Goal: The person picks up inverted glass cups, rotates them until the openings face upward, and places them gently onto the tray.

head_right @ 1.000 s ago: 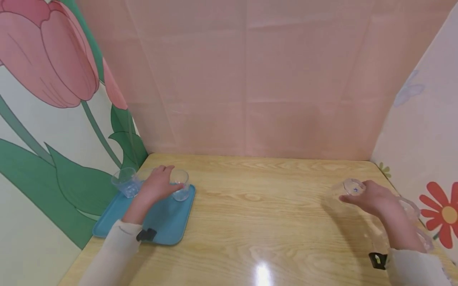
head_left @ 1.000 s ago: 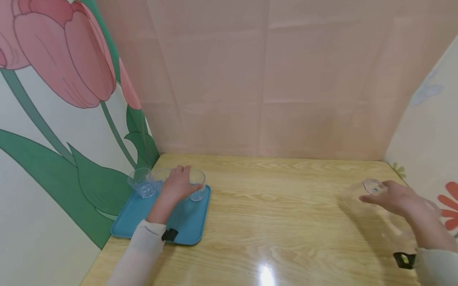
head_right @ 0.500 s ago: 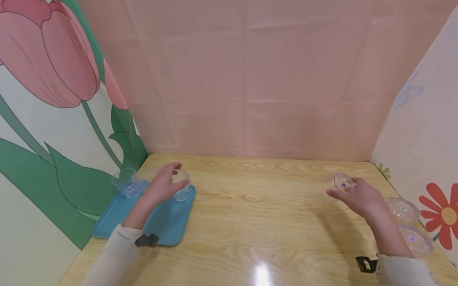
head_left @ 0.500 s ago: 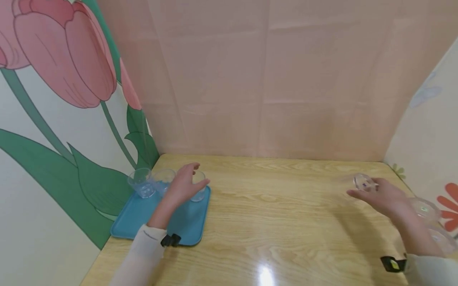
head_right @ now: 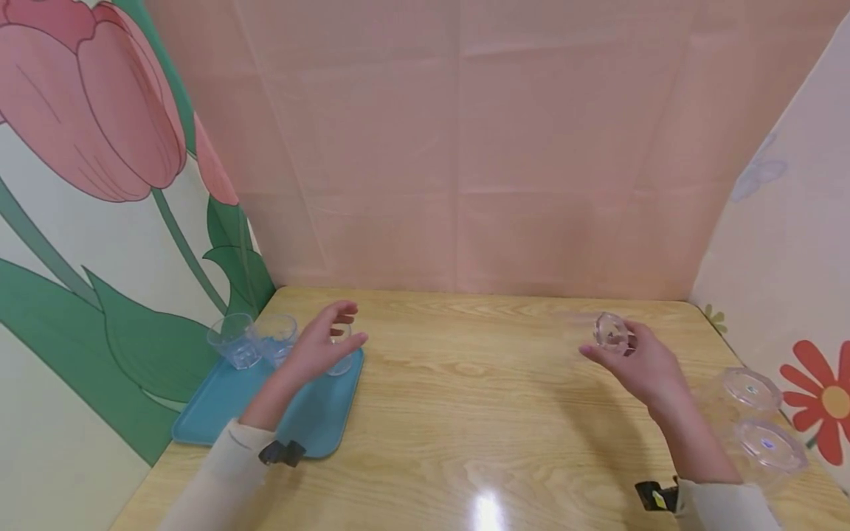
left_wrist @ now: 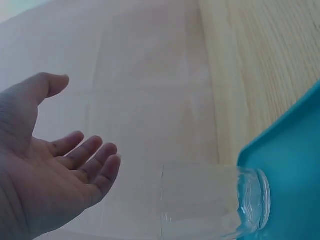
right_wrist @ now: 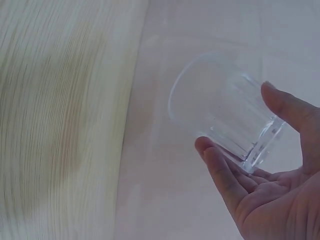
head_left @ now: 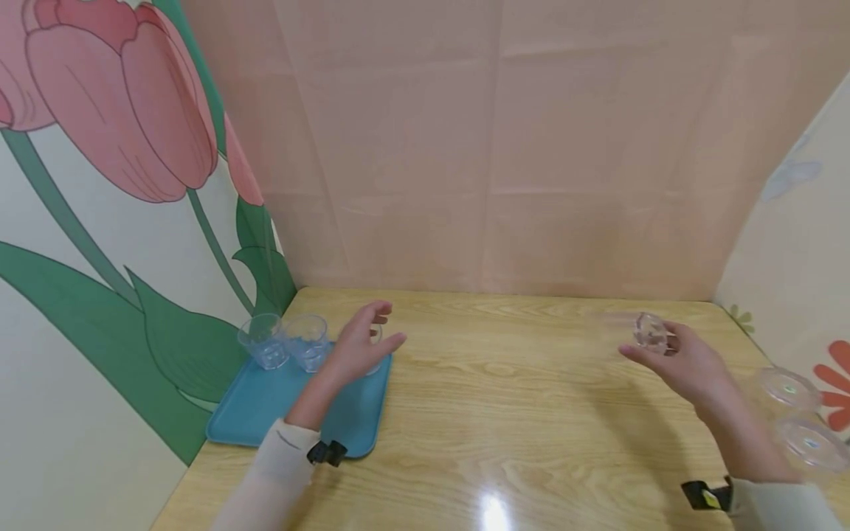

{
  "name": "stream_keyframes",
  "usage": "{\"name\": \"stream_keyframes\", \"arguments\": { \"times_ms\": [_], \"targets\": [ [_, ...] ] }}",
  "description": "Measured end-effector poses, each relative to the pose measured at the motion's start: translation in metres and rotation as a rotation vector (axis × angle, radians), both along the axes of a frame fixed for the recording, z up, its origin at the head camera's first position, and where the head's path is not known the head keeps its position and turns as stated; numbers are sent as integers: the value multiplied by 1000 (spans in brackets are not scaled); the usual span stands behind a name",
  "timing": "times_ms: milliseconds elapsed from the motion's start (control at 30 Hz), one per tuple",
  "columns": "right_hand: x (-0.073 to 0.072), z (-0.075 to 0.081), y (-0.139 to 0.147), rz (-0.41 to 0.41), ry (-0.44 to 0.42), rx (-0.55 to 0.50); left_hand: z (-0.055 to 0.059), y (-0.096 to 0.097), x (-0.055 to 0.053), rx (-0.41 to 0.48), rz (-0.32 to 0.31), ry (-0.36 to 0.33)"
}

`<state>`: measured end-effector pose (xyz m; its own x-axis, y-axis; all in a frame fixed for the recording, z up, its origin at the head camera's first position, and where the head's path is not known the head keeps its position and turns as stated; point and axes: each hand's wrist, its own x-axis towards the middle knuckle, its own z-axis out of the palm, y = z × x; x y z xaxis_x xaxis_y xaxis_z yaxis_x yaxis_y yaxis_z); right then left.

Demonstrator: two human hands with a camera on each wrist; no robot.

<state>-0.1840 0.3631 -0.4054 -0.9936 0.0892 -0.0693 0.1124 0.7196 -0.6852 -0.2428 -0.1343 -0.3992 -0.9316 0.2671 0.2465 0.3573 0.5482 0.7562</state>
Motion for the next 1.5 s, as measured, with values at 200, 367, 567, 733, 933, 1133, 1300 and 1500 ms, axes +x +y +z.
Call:
{"name": "stream_keyframes", "arguments": {
  "times_ms": [200, 367, 567, 733, 933, 1133, 1300, 1500],
  "targets": [
    [1, 1, -16, 23, 10, -136, -2, 7, 1, 49, -16, 2],
    [0, 4, -30, 53, 0, -186, -2, 14, 1, 100, -48, 10],
    [-2, 1, -42, 77, 11, -333, -3, 24, 0, 116, -84, 26],
    [-2, -5, -50, 95, 36, -412, -5, 31, 1, 123, -106, 16],
    [2, -9, -64, 154, 76, -480, -7, 38, 6, 166, -130, -3],
    [6, -8, -82, 231, 88, -627, -9, 45, 9, 203, -182, -9],
    [11, -6, -97, 294, 96, -767, -10, 51, 12, 216, -216, -11],
    [12, -7, -110, 360, 98, -955, -9, 57, 18, 206, -250, 5]
  ]
}}
